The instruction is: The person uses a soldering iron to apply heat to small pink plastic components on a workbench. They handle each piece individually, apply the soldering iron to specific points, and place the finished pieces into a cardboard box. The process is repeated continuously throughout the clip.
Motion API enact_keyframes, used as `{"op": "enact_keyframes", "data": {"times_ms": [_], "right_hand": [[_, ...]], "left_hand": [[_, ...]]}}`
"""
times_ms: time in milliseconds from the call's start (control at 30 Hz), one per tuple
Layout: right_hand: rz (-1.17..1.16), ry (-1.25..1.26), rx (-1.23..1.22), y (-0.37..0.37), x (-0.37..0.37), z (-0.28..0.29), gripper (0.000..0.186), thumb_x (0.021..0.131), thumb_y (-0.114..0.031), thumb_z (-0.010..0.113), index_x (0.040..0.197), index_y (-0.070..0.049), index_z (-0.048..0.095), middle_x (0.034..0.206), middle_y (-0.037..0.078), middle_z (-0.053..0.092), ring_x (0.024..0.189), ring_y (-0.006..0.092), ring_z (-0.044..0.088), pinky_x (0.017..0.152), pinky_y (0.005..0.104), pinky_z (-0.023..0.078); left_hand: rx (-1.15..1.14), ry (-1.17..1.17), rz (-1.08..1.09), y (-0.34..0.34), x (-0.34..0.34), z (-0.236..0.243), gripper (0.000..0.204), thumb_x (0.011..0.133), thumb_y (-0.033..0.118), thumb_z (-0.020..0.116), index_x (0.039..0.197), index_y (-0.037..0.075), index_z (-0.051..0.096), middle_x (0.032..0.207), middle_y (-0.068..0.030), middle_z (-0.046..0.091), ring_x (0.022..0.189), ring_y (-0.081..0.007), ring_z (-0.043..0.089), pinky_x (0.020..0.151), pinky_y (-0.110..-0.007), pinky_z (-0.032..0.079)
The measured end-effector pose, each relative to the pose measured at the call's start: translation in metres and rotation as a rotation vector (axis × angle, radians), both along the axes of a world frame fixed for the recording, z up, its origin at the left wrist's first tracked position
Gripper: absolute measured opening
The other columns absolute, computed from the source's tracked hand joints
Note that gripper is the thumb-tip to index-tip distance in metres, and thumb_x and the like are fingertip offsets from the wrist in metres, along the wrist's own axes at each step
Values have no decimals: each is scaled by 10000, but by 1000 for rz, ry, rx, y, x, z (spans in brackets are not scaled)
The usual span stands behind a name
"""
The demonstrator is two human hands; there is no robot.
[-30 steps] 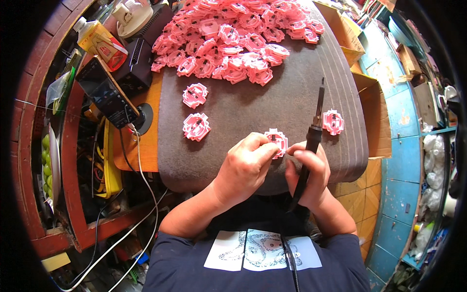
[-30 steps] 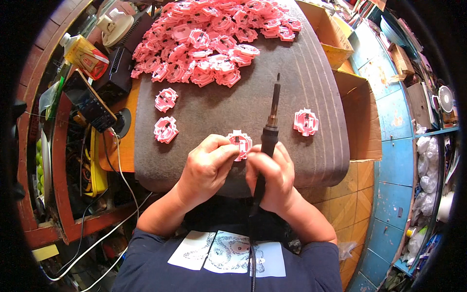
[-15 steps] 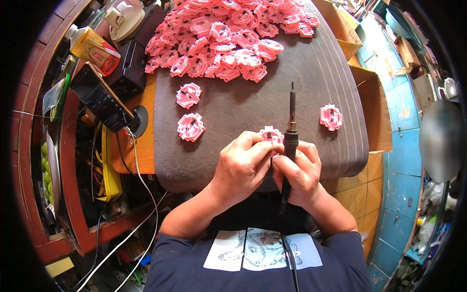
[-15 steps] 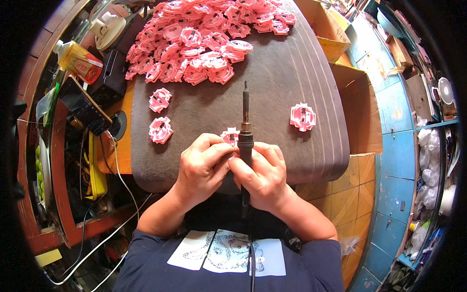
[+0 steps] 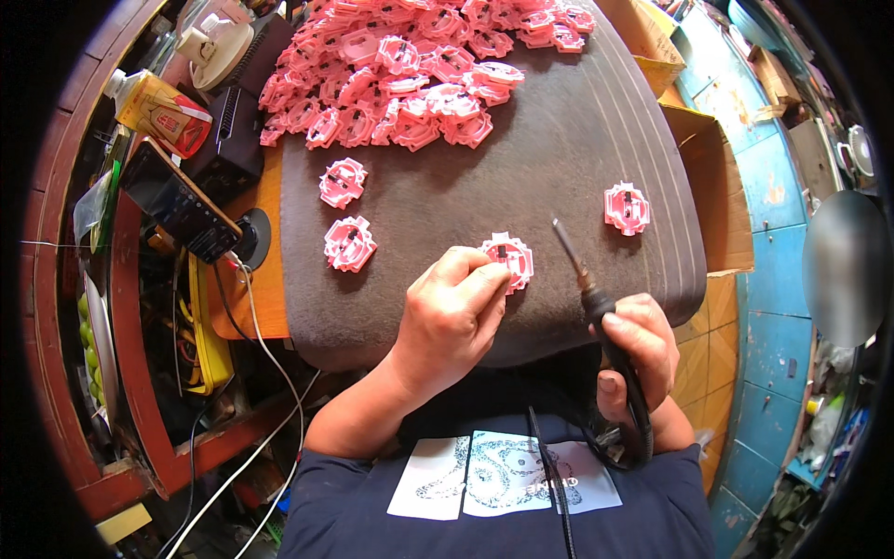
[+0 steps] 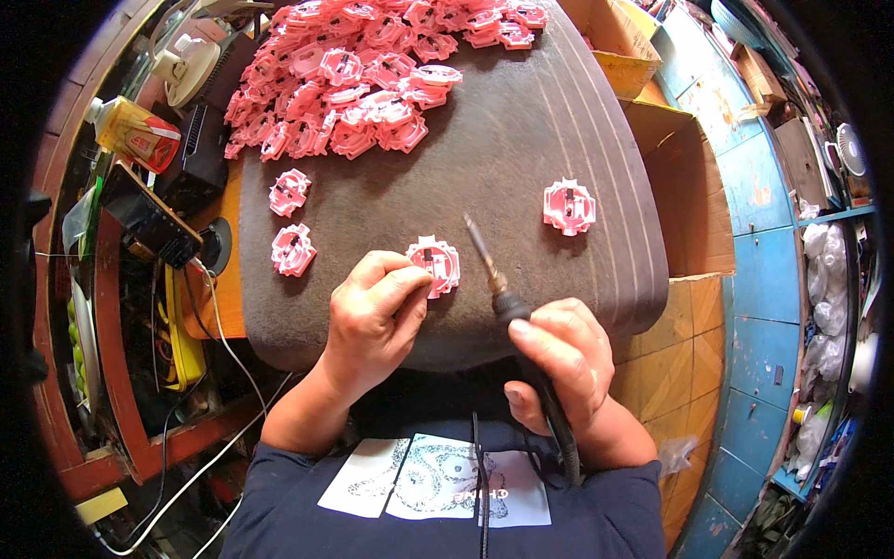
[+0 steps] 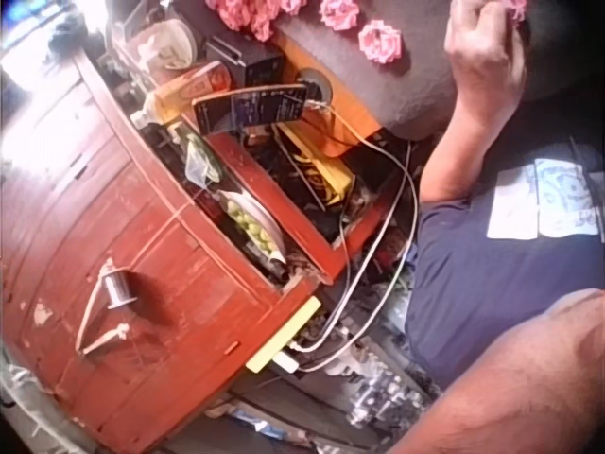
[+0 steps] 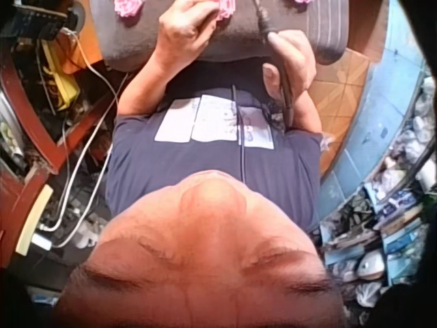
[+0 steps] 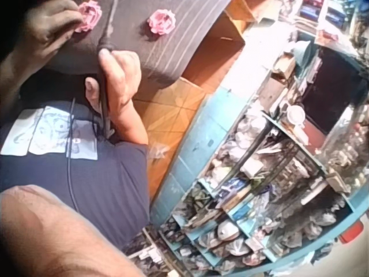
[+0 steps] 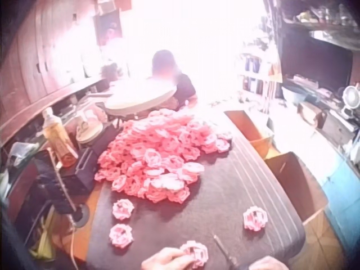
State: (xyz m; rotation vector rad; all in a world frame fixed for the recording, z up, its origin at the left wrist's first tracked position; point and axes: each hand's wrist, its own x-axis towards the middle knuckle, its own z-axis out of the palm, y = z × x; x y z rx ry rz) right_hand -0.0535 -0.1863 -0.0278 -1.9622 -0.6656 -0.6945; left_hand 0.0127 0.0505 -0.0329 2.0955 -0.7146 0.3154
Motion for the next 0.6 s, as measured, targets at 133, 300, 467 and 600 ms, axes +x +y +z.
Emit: {"op": "enact_keyframes", "data": {"times_ms": [133, 300, 467, 600], "right_hand": [[52, -24, -39, -1, -2, 3, 333, 949, -206, 735, 1177, 20, 647, 831, 128, 657, 651, 267, 602, 608, 398, 506], [88, -9, -58, -2, -4, 1, 311, 897, -162, 741, 1146, 11, 671, 798, 113, 666, 632, 256, 593, 580, 380, 466], [86, -25, -76, 1, -5, 3, 298, 860, -134, 741, 1112, 18, 690, 758, 88, 655, 599, 243, 570, 559, 375, 439], [94, -26, -73, 1, -5, 4, 304, 845, -124, 745, 1106, 21, 691, 744, 84, 648, 595, 237, 567, 553, 374, 428]], "left_hand": [[-3, 10, -8, -2, 0, 0, 184, 848, -36, 777, 1021, 15, 742, 986, -144, 686, 847, -311, 716, 744, -384, 585], [49, -16, -7, -3, 1, 4, 178, 851, -34, 779, 1018, 18, 742, 972, -140, 678, 824, -304, 710, 722, -382, 579], [65, -8, 0, -3, -1, 3, 192, 840, -36, 785, 1020, 16, 744, 973, -137, 678, 824, -298, 711, 721, -379, 580], [70, -6, -4, -4, -1, 3, 202, 834, -41, 785, 1024, 15, 747, 978, -137, 680, 832, -296, 715, 733, -375, 584]]}}
